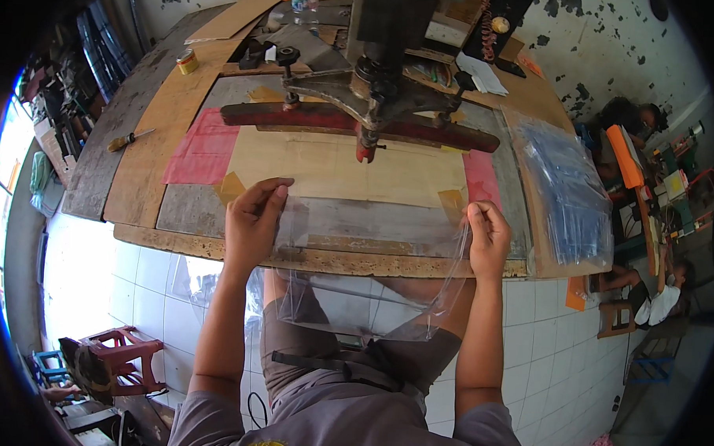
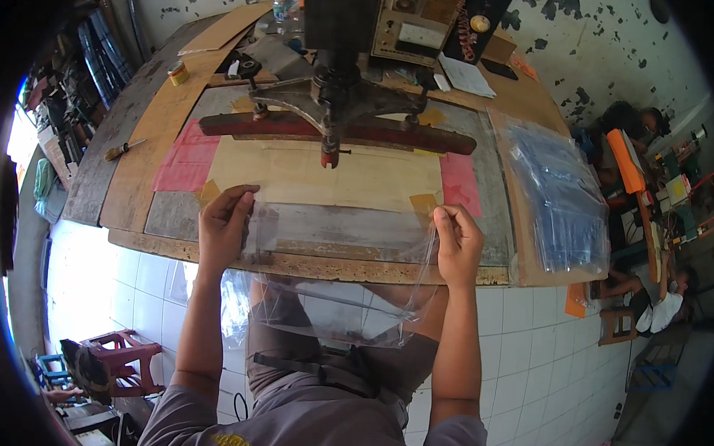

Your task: The person places a plastic sheet onto a heat-sealing machine, aligns it, and presses the machine head down to seal the edges.

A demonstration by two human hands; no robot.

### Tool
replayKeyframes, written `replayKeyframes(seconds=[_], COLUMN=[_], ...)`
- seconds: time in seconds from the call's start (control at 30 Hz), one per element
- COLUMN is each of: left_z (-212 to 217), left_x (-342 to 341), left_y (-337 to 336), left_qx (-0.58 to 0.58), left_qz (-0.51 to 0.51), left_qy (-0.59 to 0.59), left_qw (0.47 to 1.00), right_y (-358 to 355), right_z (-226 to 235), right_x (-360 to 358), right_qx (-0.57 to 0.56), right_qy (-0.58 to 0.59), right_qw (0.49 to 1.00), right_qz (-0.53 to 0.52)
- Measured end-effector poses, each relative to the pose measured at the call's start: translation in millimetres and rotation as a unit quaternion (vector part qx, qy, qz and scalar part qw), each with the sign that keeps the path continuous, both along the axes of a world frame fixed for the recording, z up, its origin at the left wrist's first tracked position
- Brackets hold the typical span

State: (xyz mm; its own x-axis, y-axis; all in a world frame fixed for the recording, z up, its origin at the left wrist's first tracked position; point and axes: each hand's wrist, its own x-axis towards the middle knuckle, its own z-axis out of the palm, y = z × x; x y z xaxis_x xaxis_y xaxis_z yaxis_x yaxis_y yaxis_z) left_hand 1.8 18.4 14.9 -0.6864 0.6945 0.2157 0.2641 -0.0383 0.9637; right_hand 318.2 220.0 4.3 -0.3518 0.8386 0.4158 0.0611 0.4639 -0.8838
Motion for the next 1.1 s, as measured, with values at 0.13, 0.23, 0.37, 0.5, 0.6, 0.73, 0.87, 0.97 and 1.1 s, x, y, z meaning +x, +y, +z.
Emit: replayKeyframes(seconds=[0.13, 0.23, 0.37, 0.5, 0.6, 0.73, 0.87, 0.97, 1.1], left_z=[0.9, 3.8, 8.0, 9.8, 12.9, 13.2, 18.3, 18.5, 18.9], left_x=[-16.5, -42.7, -71.0, -75.1, -76.1, -79.8, -76.4, -74.9, -74.0], left_y=[4.7, 23.2, 50.9, 61.4, 64.8, 63.9, 64.3, 64.2, 64.6], left_qx=[-0.017, -0.076, -0.163, -0.173, -0.193, -0.224, -0.228, -0.232, -0.239], left_qz=[-0.009, -0.026, -0.052, -0.031, -0.055, -0.080, -0.081, -0.083, -0.074], left_qy=[0.013, 0.064, 0.080, 0.163, 0.180, 0.145, 0.128, 0.116, 0.102], left_qw=[1.000, 0.995, 0.982, 0.971, 0.963, 0.960, 0.962, 0.962, 0.963], right_y=[10.1, 38.3, 73.9, 77.8, 68.7, 56.4, 59.3, 60.3, 59.0], right_z=[24.5, 25.7, 7.6, 8.5, 11.1, 20.3, 15.5, 15.5, 21.4], right_x=[-12.3, -28.8, -52.4, -67.8, -71.3, -79.7, -76.0, -73.3, -67.8], right_qx=[-0.020, -0.044, -0.017, 0.047, 0.040, 0.061, 0.122, 0.144, 0.102], right_qy=[-0.062, -0.123, -0.230, -0.286, -0.266, -0.312, -0.307, -0.321, -0.319], right_qw=[0.998, 0.991, 0.973, 0.956, 0.961, 0.945, 0.942, 0.935, 0.942], right_qz=[0.002, 0.019, -0.003, -0.038, -0.056, -0.075, -0.059, -0.042, -0.002])
